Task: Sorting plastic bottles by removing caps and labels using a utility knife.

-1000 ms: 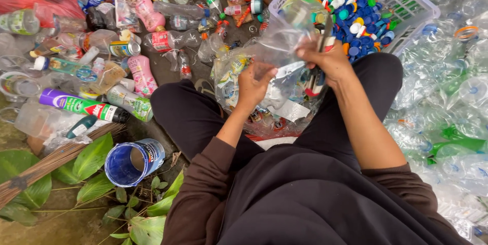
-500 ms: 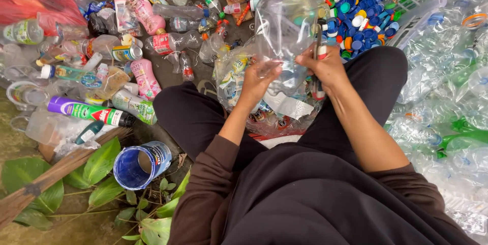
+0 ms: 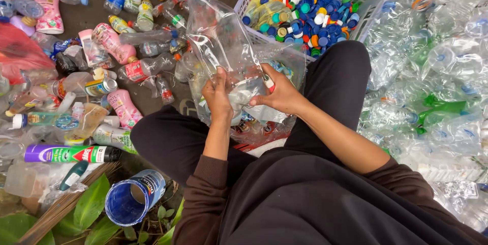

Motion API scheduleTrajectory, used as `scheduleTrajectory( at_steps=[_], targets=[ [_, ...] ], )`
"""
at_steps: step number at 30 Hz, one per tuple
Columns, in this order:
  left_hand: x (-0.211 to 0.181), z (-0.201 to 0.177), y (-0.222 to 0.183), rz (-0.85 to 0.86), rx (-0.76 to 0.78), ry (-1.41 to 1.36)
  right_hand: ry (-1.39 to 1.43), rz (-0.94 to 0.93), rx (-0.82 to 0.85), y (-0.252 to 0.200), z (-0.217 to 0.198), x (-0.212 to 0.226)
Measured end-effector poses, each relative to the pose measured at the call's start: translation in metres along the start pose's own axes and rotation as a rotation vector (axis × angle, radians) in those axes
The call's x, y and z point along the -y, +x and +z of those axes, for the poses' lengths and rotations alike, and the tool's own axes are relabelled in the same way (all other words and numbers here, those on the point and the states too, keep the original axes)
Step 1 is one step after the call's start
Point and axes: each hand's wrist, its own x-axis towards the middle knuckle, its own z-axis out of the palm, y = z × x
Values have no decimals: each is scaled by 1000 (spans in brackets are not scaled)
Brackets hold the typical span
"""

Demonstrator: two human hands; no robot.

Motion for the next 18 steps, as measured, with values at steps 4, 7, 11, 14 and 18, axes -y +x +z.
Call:
scheduleTrajectory(
  at_steps=[4,7,11,14,18],
  targets=[
    [-2,3,-8,-16,-107,76,-142,65,-16,-1,4,10],
    [3,2,-8,38,-156,101,-220,80,-34,0,10,21],
    [-18,8,-25,112,-204,221,-228,125,-70,-6,11,-5],
    [-34,22,-36,161,-224,372,-237,148,-121,-4,15,0],
    [-38,39,-61,254,-137,389,-27,98,-330,-9,13,-25]
  ],
)
